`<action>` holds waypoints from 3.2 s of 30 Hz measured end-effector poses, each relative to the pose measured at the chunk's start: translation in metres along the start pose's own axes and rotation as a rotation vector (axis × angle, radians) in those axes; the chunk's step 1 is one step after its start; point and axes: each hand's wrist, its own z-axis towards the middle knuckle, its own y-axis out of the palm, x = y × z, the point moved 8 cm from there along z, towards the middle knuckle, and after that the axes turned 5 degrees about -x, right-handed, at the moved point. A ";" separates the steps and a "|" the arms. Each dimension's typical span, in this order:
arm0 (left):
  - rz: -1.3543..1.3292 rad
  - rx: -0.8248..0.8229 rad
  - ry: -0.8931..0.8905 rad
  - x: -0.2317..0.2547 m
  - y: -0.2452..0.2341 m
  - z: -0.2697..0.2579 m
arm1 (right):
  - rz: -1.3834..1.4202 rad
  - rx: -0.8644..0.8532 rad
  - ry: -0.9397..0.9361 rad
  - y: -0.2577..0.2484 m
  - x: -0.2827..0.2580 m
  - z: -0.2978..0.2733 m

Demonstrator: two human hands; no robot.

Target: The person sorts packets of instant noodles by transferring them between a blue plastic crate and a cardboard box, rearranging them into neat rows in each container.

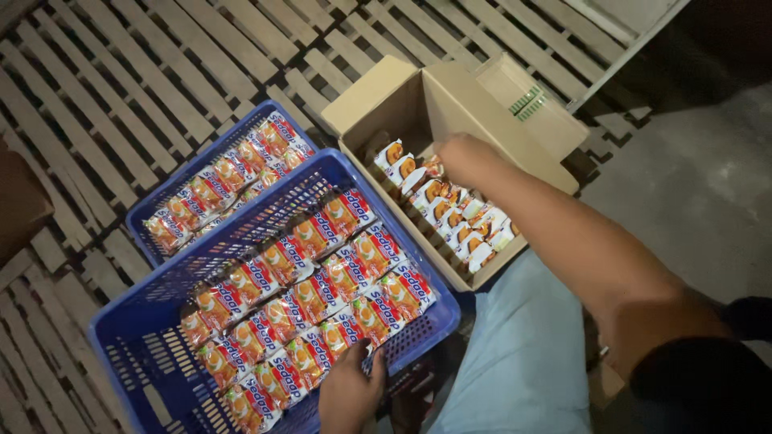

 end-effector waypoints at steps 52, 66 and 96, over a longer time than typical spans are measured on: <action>-0.811 0.519 -0.327 -0.257 -0.177 -0.014 | 0.009 0.691 -0.390 0.069 -0.210 -0.223; -0.071 0.667 -0.294 -0.307 -0.198 0.119 | 0.002 0.580 -0.263 0.093 -0.189 -0.211; 0.246 0.080 -0.342 -0.289 -0.152 0.145 | -0.031 0.515 -0.266 0.086 -0.195 -0.217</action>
